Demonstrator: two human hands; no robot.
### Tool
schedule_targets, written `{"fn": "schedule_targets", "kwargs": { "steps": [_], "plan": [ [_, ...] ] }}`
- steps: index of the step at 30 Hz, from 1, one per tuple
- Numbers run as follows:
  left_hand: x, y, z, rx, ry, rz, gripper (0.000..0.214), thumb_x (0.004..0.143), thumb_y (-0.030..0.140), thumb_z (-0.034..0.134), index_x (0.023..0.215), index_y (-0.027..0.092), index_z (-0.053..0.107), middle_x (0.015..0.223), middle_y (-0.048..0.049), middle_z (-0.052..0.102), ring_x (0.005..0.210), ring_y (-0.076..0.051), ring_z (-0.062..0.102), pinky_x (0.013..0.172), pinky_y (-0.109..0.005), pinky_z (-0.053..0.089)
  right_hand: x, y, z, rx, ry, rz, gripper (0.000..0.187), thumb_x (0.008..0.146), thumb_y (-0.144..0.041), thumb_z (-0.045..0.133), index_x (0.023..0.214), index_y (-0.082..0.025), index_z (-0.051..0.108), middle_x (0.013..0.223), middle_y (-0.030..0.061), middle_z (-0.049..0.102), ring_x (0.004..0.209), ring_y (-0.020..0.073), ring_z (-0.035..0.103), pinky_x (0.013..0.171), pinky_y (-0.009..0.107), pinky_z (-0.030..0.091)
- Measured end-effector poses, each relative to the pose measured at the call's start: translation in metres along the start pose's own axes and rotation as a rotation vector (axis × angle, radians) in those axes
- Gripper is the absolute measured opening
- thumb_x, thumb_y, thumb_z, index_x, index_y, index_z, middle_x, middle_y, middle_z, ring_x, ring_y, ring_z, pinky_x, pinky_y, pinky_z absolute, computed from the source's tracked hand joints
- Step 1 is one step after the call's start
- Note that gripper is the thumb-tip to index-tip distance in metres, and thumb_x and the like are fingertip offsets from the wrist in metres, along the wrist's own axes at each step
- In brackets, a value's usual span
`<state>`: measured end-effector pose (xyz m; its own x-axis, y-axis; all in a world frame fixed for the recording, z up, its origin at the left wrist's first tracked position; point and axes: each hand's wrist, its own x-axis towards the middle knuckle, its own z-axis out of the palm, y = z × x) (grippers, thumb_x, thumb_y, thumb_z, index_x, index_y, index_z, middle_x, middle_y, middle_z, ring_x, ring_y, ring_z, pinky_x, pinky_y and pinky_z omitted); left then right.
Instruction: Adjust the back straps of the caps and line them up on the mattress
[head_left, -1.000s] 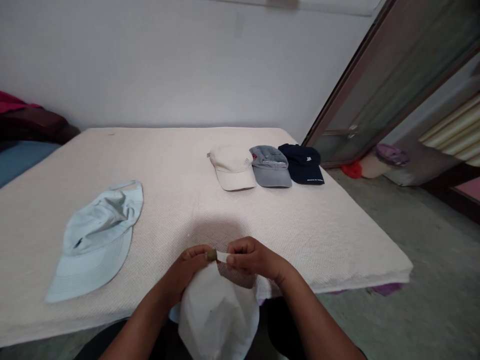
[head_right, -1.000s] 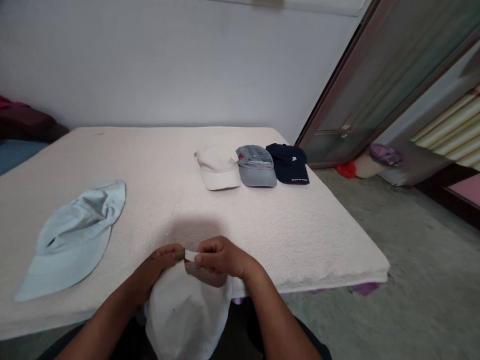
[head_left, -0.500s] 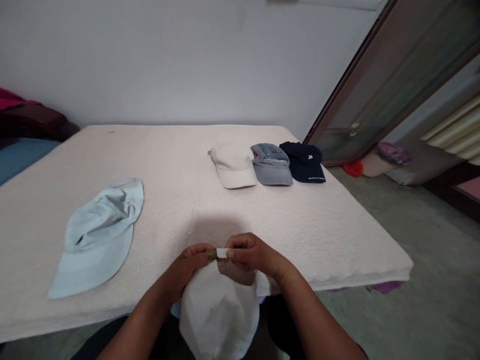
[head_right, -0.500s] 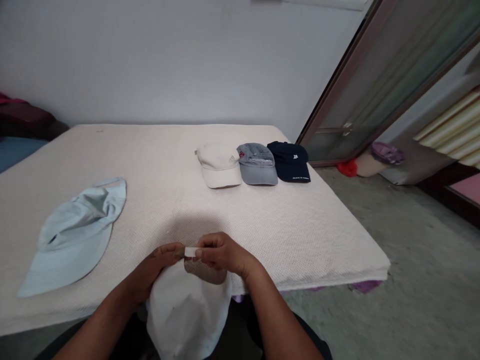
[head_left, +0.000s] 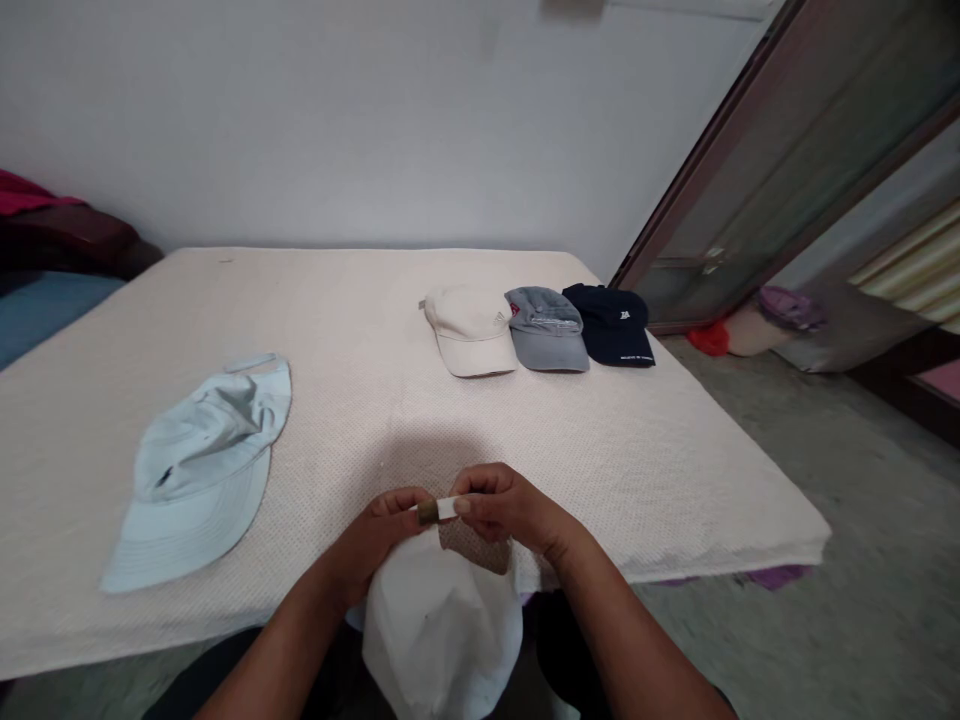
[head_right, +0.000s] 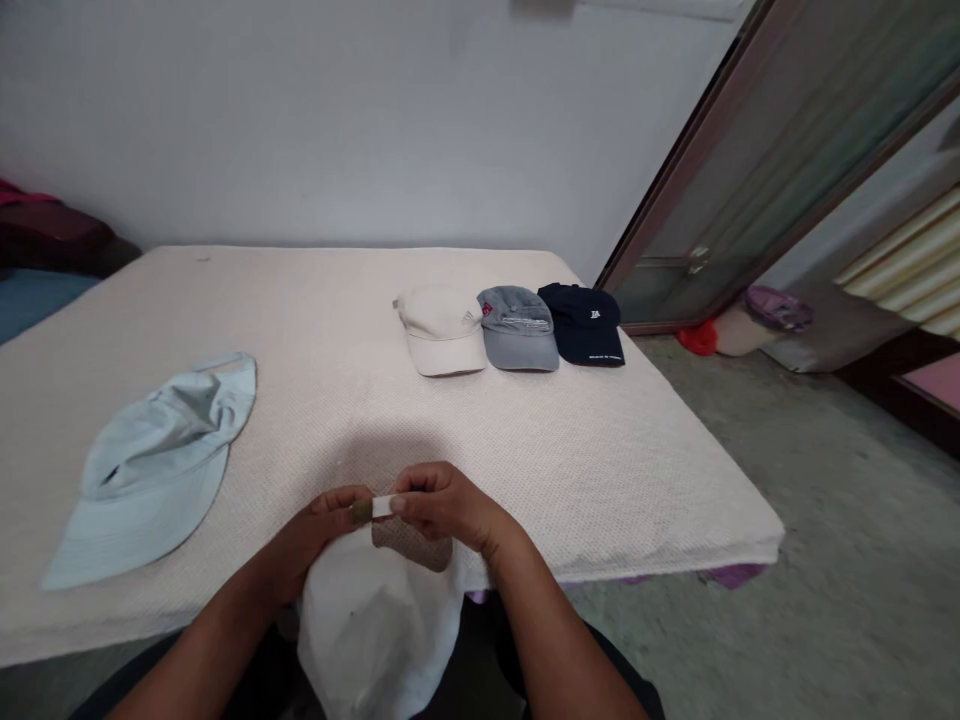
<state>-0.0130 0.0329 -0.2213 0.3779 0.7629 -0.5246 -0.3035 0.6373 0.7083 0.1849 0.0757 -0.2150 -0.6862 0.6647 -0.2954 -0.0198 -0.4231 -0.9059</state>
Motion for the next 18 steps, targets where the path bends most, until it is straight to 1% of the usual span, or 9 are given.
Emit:
{"fn": "schedule_targets", "kwargs": {
  "steps": [6,9,13,16,18],
  "plan": [
    [0.001,-0.001,-0.002,0.019,0.024,0.022,0.015,0.07,0.029,0.072,0.071,0.018,0.062,0.055,0.004,0.057,0.042,-0.006,0.044,0.045,-0.019,0.029,0.006,0.0,0.004,0.018,0.065,0.01,0.019,0.074,-0.032,0.064,0.07,-0.016,0.055,0.044,-0.0084,0.04,0.038,0.0039,0.03,0.038,0.018,0.019],
    [0.001,-0.001,-0.001,0.024,0.045,0.036,0.015,0.07,0.028,0.073,0.072,0.018,0.062,0.057,0.0038,0.058,0.045,-0.007,0.046,0.046,-0.019,0.031,0.008,0.001,0.006,-0.053,0.078,-0.004,0.018,0.075,-0.031,0.064,0.069,-0.016,0.054,0.045,-0.0079,0.041,0.039,0.004,0.032,0.038,0.018,0.021],
    [0.001,-0.001,-0.001,0.055,0.062,0.046,0.016,0.069,0.029,0.073,0.072,0.018,0.061,0.058,0.0038,0.059,0.046,-0.007,0.047,0.048,-0.02,0.032,0.01,0.004,0.007,-0.16,0.097,-0.022,0.021,0.075,-0.033,0.065,0.069,-0.016,0.055,0.047,-0.0075,0.04,0.041,0.0043,0.033,0.039,0.018,0.023],
    [0.001,-0.002,-0.001,0.069,0.042,0.045,0.016,0.07,0.029,0.072,0.073,0.018,0.062,0.058,0.0033,0.059,0.046,-0.008,0.048,0.047,-0.02,0.032,0.012,0.005,0.009,-0.141,0.094,-0.034,0.023,0.075,-0.035,0.065,0.071,-0.015,0.055,0.048,-0.0069,0.042,0.041,0.0044,0.034,0.039,0.018,0.024],
    [0.0,-0.002,-0.001,0.035,0.032,0.041,0.015,0.069,0.027,0.073,0.076,0.017,0.063,0.062,0.0017,0.062,0.049,-0.009,0.051,0.05,-0.021,0.035,0.012,0.005,0.009,-0.078,0.08,-0.036,0.022,0.077,-0.036,0.064,0.078,-0.016,0.057,0.05,-0.0069,0.044,0.041,0.0046,0.035,0.04,0.017,0.025]
  ]
}}
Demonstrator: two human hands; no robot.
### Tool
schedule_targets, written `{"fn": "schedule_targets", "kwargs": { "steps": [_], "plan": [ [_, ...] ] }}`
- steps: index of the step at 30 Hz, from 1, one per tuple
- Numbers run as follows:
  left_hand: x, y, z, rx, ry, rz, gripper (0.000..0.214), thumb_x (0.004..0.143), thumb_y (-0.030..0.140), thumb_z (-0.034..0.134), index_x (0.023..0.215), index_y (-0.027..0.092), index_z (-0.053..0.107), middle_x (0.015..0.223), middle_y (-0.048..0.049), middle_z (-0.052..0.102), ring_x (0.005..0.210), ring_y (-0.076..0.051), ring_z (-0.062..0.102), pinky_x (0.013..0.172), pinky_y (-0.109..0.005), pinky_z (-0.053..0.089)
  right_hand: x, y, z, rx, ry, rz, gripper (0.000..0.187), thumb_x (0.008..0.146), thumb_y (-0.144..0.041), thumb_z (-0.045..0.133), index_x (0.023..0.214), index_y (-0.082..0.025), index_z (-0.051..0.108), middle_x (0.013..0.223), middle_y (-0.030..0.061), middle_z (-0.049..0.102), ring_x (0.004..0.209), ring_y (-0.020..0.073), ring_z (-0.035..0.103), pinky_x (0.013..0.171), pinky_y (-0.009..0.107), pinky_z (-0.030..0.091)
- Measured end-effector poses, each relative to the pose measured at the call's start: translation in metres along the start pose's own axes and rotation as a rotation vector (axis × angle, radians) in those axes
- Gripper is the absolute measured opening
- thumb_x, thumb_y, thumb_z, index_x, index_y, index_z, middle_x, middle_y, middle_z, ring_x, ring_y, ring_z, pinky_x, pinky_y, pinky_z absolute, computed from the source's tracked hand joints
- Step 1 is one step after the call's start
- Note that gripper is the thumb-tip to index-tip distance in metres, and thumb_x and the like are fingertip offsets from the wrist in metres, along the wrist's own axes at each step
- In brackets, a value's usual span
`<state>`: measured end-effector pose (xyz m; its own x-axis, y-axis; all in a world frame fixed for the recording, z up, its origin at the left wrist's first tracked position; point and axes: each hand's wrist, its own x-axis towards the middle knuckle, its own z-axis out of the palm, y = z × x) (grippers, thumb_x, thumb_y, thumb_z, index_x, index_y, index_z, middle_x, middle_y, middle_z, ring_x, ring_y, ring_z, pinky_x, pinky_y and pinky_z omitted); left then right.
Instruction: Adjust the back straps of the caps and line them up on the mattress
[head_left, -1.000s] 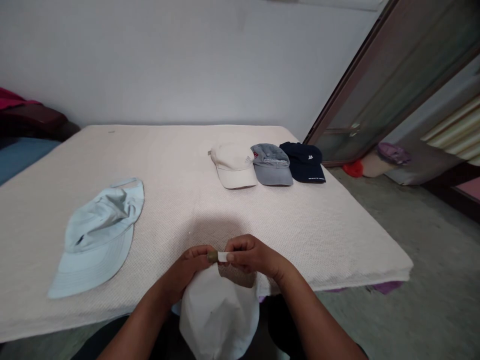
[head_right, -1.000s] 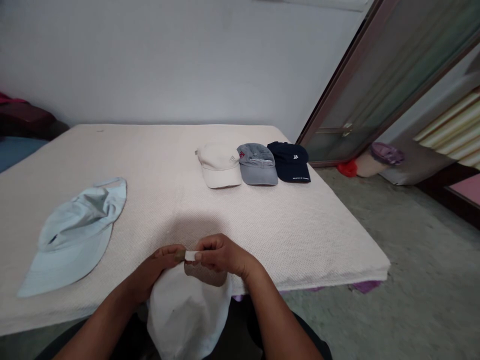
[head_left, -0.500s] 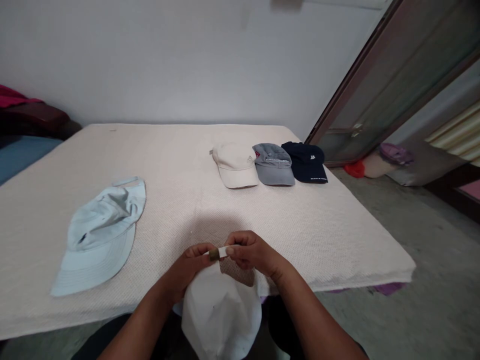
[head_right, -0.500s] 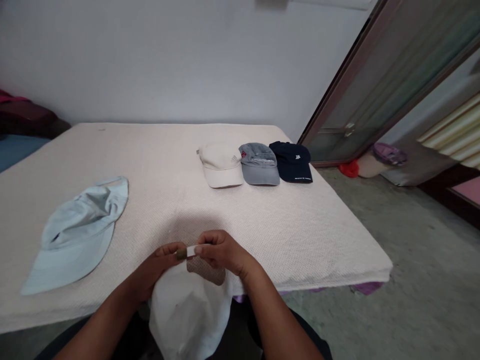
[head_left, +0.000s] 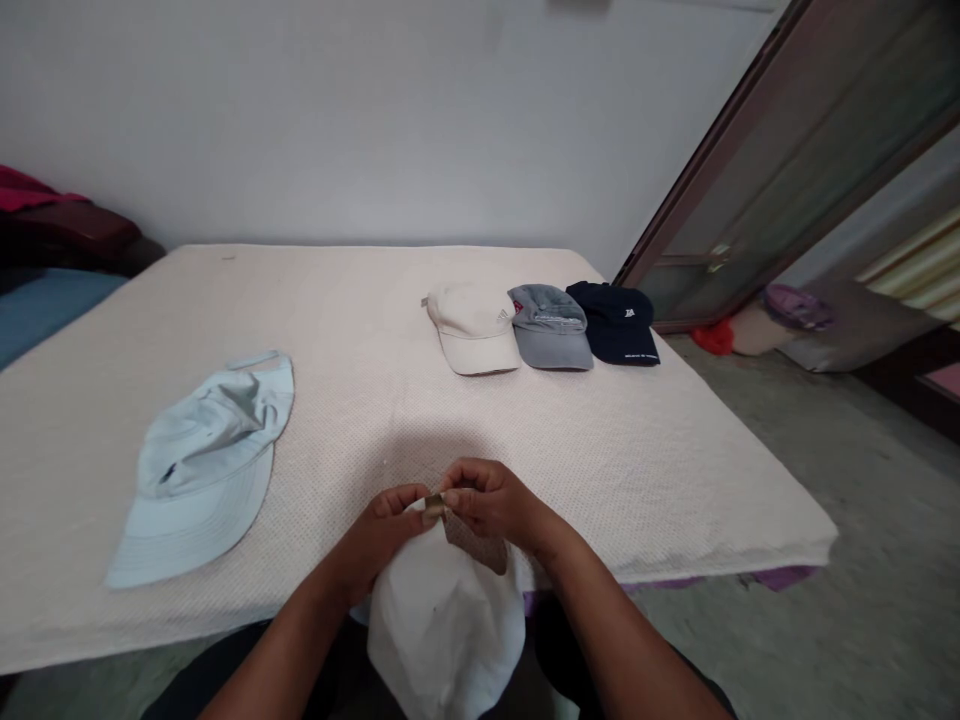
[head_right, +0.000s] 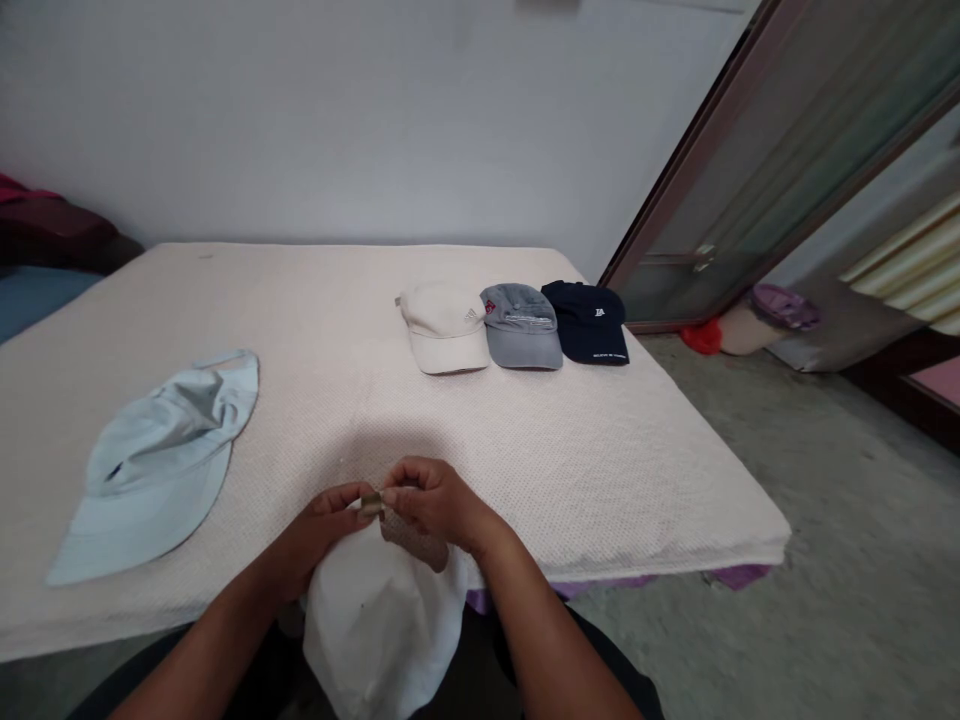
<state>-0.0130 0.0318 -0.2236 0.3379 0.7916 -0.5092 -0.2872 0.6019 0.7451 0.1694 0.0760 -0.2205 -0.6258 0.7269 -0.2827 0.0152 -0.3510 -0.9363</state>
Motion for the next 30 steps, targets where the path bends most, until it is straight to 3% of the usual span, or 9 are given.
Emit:
{"fn": "schedule_targets", "kwargs": {
  "steps": [4,9,15,21,26,30],
  "plan": [
    [-0.0008,0.0011,-0.0003,-0.098,-0.004,0.021,0.017,0.07,0.024,0.071,0.083,0.016,0.065,0.07,-0.002,0.066,0.059,-0.013,0.058,0.058,-0.023,0.042,-0.0017,0.0005,-0.0025,0.134,0.013,0.019,0.018,0.082,-0.032,0.054,0.09,-0.017,0.056,0.054,-0.0053,0.049,0.042,0.0056,0.039,0.041,0.018,0.028],
    [0.0002,0.0018,0.0014,-0.076,-0.028,0.027,0.015,0.069,0.026,0.071,0.08,0.016,0.066,0.07,-0.0031,0.067,0.058,-0.013,0.058,0.056,-0.023,0.041,-0.0049,0.0005,-0.0074,0.143,-0.032,-0.028,0.018,0.075,-0.022,0.06,0.092,-0.017,0.055,0.06,-0.0042,0.055,0.045,0.0061,0.045,0.043,0.018,0.031],
    [0.0031,-0.0032,0.003,0.08,-0.013,-0.023,0.018,0.068,0.026,0.074,0.082,0.016,0.068,0.069,-0.0019,0.067,0.053,-0.011,0.056,0.053,-0.022,0.039,-0.0041,0.0004,-0.004,0.077,-0.079,-0.059,0.017,0.077,-0.022,0.06,0.093,-0.016,0.057,0.061,-0.0033,0.06,0.042,0.0048,0.042,0.042,0.017,0.032],
    [0.0001,-0.0033,0.0021,-0.081,-0.094,-0.001,0.013,0.073,0.025,0.07,0.082,0.016,0.067,0.07,-0.0034,0.068,0.056,-0.011,0.058,0.055,-0.021,0.042,-0.0059,0.0052,-0.0052,-0.011,-0.107,0.024,0.02,0.082,-0.035,0.059,0.086,-0.015,0.056,0.065,-0.0002,0.061,0.046,0.0078,0.052,0.044,0.02,0.039],
    [-0.0007,-0.0005,0.0045,-0.138,-0.124,0.005,0.008,0.074,0.023,0.069,0.075,0.016,0.066,0.068,-0.0029,0.068,0.057,-0.012,0.06,0.056,-0.022,0.044,-0.0085,0.0055,-0.0076,0.001,-0.102,0.113,0.029,0.081,-0.04,0.06,0.07,-0.014,0.055,0.051,-0.0042,0.048,0.04,0.0047,0.04,0.039,0.017,0.028],
    [0.0005,-0.0007,0.0058,-0.105,-0.093,0.0,0.012,0.074,0.024,0.068,0.083,0.016,0.068,0.071,-0.0041,0.07,0.062,-0.014,0.062,0.061,-0.024,0.046,-0.0063,0.0042,-0.0065,0.136,0.002,0.058,0.018,0.079,-0.032,0.062,0.082,-0.015,0.058,0.05,-0.0062,0.045,0.042,0.0044,0.036,0.04,0.016,0.023]
  ]
}}
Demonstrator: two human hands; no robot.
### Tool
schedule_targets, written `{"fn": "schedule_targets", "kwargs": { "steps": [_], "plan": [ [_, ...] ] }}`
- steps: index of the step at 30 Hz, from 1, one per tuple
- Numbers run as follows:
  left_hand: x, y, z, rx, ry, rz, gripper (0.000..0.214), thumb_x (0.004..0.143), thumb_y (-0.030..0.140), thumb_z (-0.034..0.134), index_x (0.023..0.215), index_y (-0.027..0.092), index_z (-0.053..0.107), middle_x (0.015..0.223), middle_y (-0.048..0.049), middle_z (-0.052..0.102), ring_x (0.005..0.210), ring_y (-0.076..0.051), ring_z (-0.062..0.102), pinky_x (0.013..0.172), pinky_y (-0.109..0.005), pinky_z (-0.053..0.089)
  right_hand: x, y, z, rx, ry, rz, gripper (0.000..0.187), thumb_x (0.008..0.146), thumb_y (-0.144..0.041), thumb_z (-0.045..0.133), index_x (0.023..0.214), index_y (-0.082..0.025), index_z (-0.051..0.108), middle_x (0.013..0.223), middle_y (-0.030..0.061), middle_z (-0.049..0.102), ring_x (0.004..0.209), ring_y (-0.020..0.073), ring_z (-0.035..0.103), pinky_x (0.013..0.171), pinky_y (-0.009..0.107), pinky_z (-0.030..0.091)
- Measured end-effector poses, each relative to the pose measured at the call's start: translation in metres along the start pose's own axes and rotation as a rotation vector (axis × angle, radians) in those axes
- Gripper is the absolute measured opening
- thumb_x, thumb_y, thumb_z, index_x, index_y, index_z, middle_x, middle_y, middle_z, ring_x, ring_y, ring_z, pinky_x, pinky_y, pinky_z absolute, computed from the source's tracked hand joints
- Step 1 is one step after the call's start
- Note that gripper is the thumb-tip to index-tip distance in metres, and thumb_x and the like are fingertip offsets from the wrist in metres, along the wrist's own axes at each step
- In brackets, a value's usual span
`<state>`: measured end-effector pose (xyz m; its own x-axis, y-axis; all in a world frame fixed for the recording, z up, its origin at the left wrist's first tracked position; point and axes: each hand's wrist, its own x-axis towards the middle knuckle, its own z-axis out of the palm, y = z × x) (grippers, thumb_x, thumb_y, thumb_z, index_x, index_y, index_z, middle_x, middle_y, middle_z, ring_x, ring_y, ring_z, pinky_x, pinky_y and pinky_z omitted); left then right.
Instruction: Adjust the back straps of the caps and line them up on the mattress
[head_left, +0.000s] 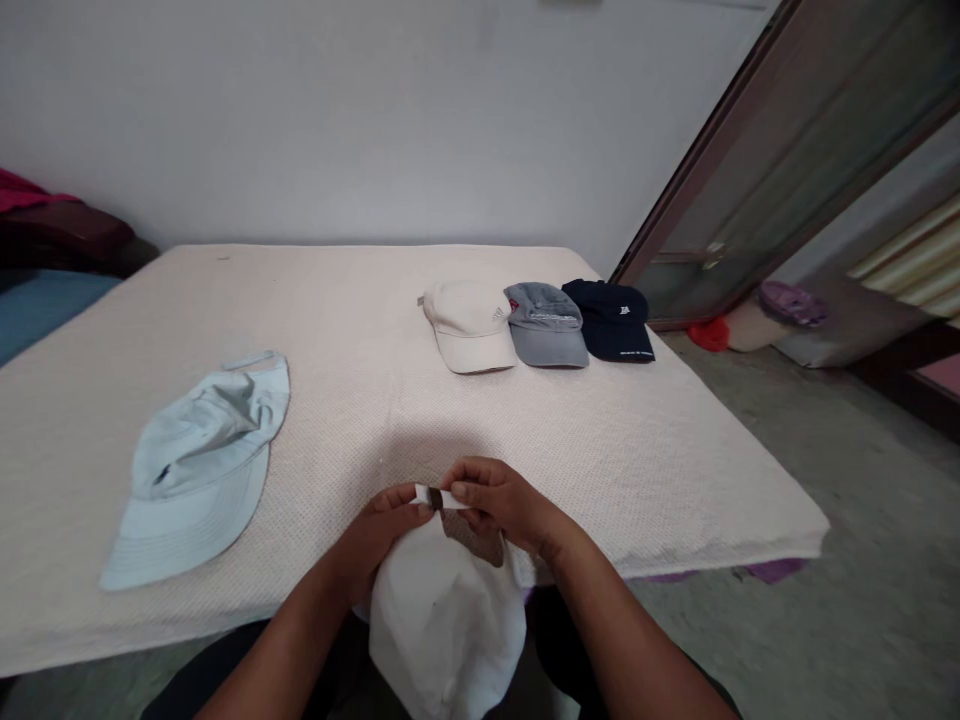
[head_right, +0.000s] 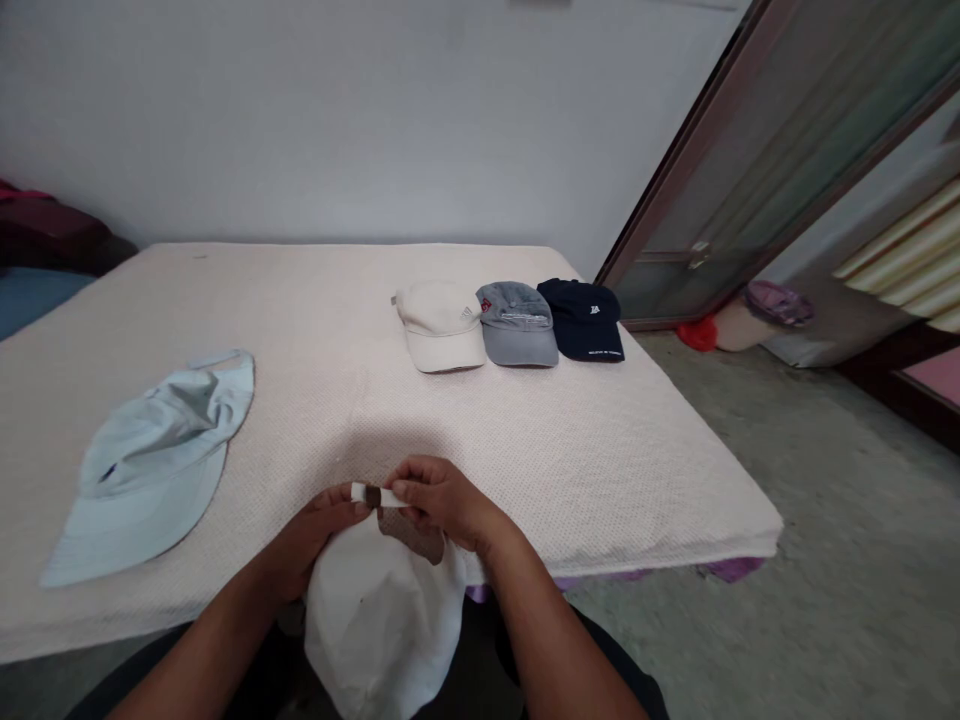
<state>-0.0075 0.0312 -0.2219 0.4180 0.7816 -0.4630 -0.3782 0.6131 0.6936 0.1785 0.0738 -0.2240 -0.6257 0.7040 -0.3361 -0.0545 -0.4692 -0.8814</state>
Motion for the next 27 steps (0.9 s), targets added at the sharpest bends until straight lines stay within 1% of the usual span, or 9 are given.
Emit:
{"fn": "schedule_targets", "kwargs": {
  "steps": [3,7,13,15,17,20,22,24,27],
  "plan": [
    [0.0,0.0,0.001,0.065,0.048,-0.004,0.012,0.071,0.023,0.071,0.081,0.016,0.069,0.073,-0.0042,0.071,0.062,-0.014,0.062,0.061,-0.024,0.046,0.002,-0.001,0.004,0.022,-0.014,-0.047,0.019,0.079,-0.03,0.061,0.092,-0.016,0.059,0.048,-0.0074,0.046,0.04,0.0046,0.034,0.039,0.017,0.024],
    [0.0,0.002,0.001,0.111,0.07,-0.016,0.01,0.069,0.021,0.072,0.077,0.016,0.068,0.071,-0.0029,0.07,0.06,-0.013,0.061,0.059,-0.022,0.045,0.003,0.0,0.009,0.042,-0.02,-0.132,0.02,0.078,-0.028,0.063,0.094,-0.016,0.059,0.05,-0.0076,0.047,0.04,0.0049,0.036,0.039,0.017,0.027],
    [-0.002,-0.001,-0.001,0.072,-0.006,0.02,0.024,0.067,0.023,0.074,0.09,0.017,0.068,0.073,-0.0039,0.071,0.062,-0.015,0.063,0.063,-0.026,0.047,0.009,0.006,0.01,-0.038,0.061,-0.187,0.02,0.076,-0.029,0.066,0.09,-0.016,0.059,0.055,-0.0059,0.05,0.042,0.0053,0.04,0.038,0.017,0.029],
    [-0.002,-0.002,-0.001,0.049,0.033,0.027,0.02,0.07,0.026,0.073,0.088,0.017,0.069,0.072,-0.0034,0.071,0.061,-0.014,0.063,0.062,-0.024,0.047,0.01,0.006,0.01,-0.041,0.059,-0.176,0.02,0.076,-0.03,0.065,0.09,-0.016,0.059,0.056,-0.0058,0.049,0.043,0.0053,0.04,0.038,0.017,0.029],
    [-0.001,-0.003,-0.001,0.01,0.07,0.028,0.012,0.072,0.027,0.07,0.081,0.018,0.07,0.07,-0.0024,0.07,0.059,-0.013,0.062,0.06,-0.023,0.046,0.009,0.006,0.009,-0.041,0.04,-0.146,0.022,0.078,-0.033,0.064,0.092,-0.016,0.059,0.057,-0.0053,0.048,0.045,0.0057,0.041,0.04,0.017,0.03],
    [-0.001,0.0,0.0,-0.041,0.054,0.039,0.006,0.072,0.024,0.069,0.076,0.02,0.07,0.068,-0.0006,0.07,0.059,-0.013,0.061,0.059,-0.022,0.045,0.003,0.002,0.004,-0.07,0.001,-0.1,0.025,0.083,-0.039,0.058,0.093,-0.016,0.058,0.06,-0.0032,0.052,0.046,0.0065,0.043,0.042,0.019,0.031],
    [-0.002,0.002,0.001,-0.031,0.029,0.052,0.008,0.073,0.025,0.067,0.076,0.019,0.071,0.069,-0.0016,0.069,0.061,-0.014,0.062,0.061,-0.023,0.045,-0.001,-0.001,0.0,-0.114,-0.025,-0.07,0.027,0.087,-0.041,0.052,0.085,-0.015,0.058,0.06,-0.0013,0.054,0.048,0.0076,0.046,0.045,0.02,0.034],
    [-0.002,0.004,0.001,-0.005,0.028,0.055,0.012,0.075,0.027,0.065,0.077,0.017,0.071,0.071,-0.0034,0.07,0.063,-0.015,0.062,0.061,-0.024,0.045,-0.005,-0.003,-0.003,-0.13,-0.056,-0.048,0.029,0.087,-0.04,0.051,0.074,-0.014,0.056,0.059,-0.0005,0.054,0.049,0.0081,0.048,0.047,0.021,0.035],
    [-0.001,0.003,-0.002,-0.01,0.056,0.056,0.008,0.073,0.025,0.066,0.077,0.018,0.069,0.07,-0.0013,0.068,0.06,-0.014,0.06,0.059,-0.024,0.044,-0.007,-0.002,-0.003,-0.037,-0.08,-0.042,0.026,0.083,-0.034,0.059,0.067,-0.016,0.051,0.054,-0.0038,0.049,0.045,0.0058,0.04,0.044,0.02,0.03]
  ]
}}
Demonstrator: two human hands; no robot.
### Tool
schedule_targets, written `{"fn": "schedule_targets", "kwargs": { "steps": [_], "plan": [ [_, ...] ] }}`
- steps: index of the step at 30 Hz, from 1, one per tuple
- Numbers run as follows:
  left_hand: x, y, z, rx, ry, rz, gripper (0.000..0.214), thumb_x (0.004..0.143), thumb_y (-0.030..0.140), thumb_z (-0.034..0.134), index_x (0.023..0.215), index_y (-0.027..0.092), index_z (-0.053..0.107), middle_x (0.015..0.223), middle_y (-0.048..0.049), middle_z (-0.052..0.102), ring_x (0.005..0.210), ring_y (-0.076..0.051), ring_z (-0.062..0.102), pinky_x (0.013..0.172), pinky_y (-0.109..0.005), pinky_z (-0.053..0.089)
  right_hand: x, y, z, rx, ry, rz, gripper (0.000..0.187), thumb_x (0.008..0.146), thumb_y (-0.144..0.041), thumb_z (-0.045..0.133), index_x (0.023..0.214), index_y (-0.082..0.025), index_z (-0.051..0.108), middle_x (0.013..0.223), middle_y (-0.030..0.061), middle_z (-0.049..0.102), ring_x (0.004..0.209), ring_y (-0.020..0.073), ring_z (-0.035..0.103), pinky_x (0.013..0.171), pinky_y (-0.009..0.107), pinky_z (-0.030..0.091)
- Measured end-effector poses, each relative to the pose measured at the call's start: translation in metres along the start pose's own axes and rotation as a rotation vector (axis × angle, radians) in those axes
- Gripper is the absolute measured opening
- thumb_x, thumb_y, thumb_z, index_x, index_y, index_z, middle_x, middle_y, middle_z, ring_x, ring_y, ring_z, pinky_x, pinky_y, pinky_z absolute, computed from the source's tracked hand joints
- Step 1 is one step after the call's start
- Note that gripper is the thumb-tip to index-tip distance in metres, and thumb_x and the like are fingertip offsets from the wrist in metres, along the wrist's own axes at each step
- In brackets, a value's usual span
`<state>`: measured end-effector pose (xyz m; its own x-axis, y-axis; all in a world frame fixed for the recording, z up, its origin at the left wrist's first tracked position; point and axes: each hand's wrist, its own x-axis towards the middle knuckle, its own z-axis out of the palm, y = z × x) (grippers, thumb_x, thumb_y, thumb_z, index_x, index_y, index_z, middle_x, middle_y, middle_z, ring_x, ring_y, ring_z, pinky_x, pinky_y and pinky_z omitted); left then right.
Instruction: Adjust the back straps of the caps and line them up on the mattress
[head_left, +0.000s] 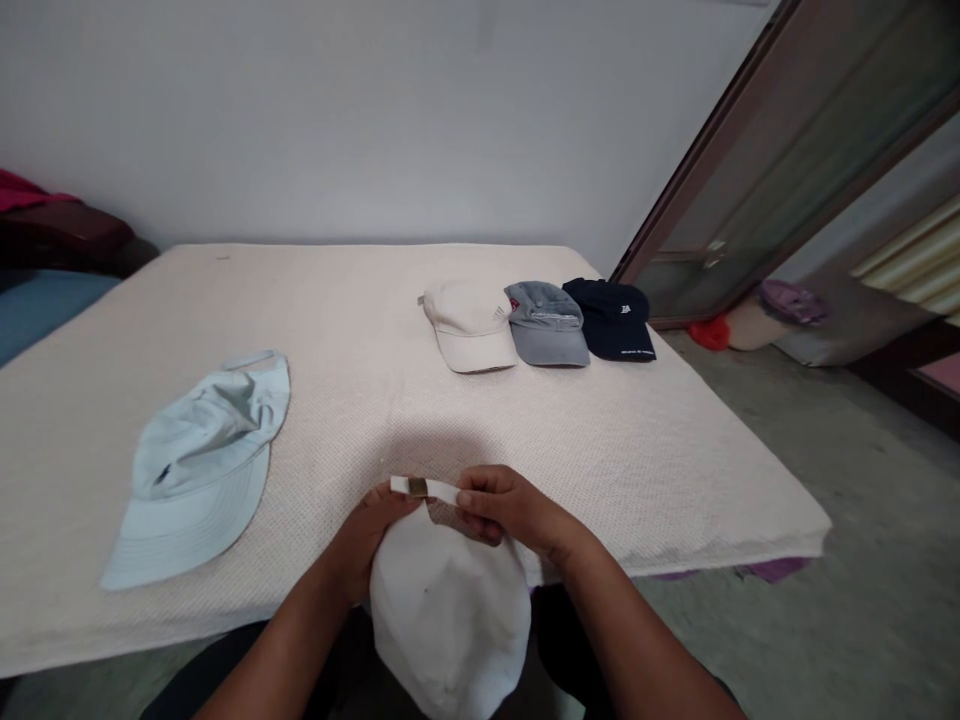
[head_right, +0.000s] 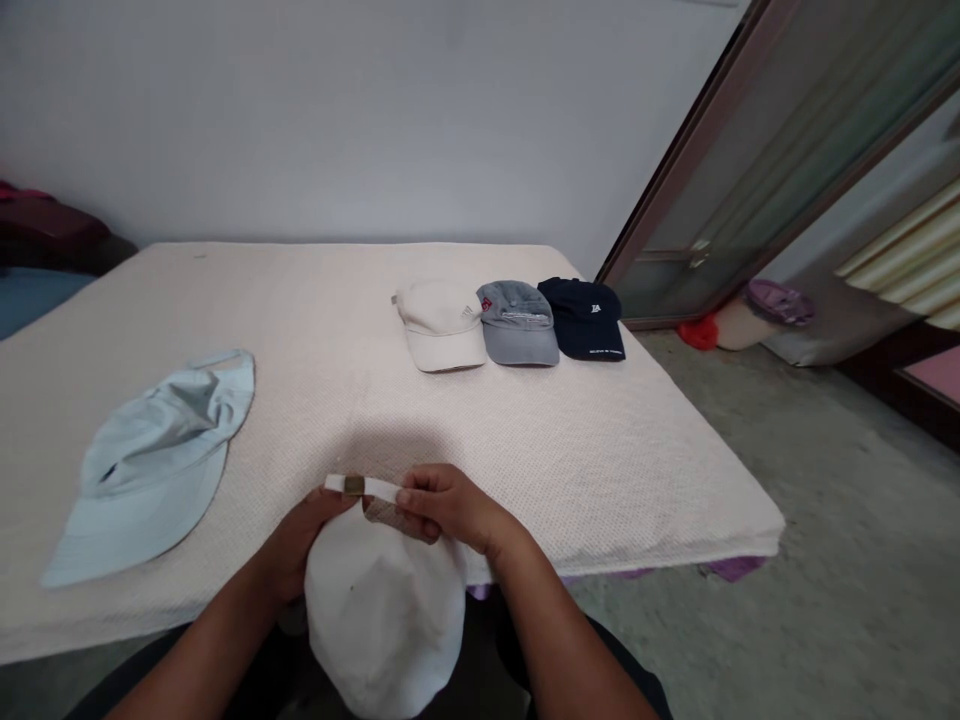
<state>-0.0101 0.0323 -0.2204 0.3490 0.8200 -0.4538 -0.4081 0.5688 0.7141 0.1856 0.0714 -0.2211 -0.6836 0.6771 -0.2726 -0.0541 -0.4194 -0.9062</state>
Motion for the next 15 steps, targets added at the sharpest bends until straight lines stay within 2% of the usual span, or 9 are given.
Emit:
{"fn": "schedule_targets", "kwargs": {
  "steps": [3,7,11,15],
  "plan": [
    [0.0005,-0.0026,-0.003,0.0,0.001,0.004,0.008,0.072,0.021,0.068,0.078,0.019,0.064,0.068,0.0015,0.065,0.059,-0.013,0.059,0.058,-0.023,0.042,0.0011,0.0022,0.002,0.087,0.011,-0.009,0.024,0.08,-0.032,0.062,0.067,-0.016,0.049,0.049,-0.0067,0.043,0.041,0.0046,0.033,0.04,0.019,0.024],
    [0.0001,-0.004,-0.0039,0.045,0.012,0.001,0.009,0.07,0.021,0.069,0.072,0.019,0.061,0.063,0.0031,0.062,0.053,-0.011,0.055,0.053,-0.021,0.039,0.0018,0.0023,0.0028,0.04,0.019,-0.023,0.026,0.078,-0.035,0.064,0.066,-0.017,0.05,0.048,-0.0067,0.043,0.041,0.0052,0.034,0.04,0.019,0.024],
    [-0.0006,-0.0028,-0.002,0.044,0.062,-0.02,0.009,0.07,0.024,0.067,0.077,0.019,0.065,0.069,0.0006,0.065,0.061,-0.014,0.058,0.061,-0.025,0.043,0.0009,0.0011,0.0026,0.023,0.017,-0.048,0.028,0.078,-0.038,0.063,0.066,-0.017,0.049,0.047,-0.0075,0.042,0.04,0.005,0.033,0.04,0.02,0.025],
    [-0.0021,0.0004,0.0038,0.117,0.075,0.0,0.009,0.069,0.025,0.069,0.071,0.02,0.061,0.064,0.003,0.059,0.056,-0.012,0.052,0.054,-0.023,0.038,0.0016,0.002,0.0045,-0.01,0.015,-0.049,0.028,0.077,-0.038,0.064,0.067,-0.016,0.052,0.046,-0.0073,0.043,0.039,0.0048,0.034,0.039,0.019,0.024]
  ]
}}
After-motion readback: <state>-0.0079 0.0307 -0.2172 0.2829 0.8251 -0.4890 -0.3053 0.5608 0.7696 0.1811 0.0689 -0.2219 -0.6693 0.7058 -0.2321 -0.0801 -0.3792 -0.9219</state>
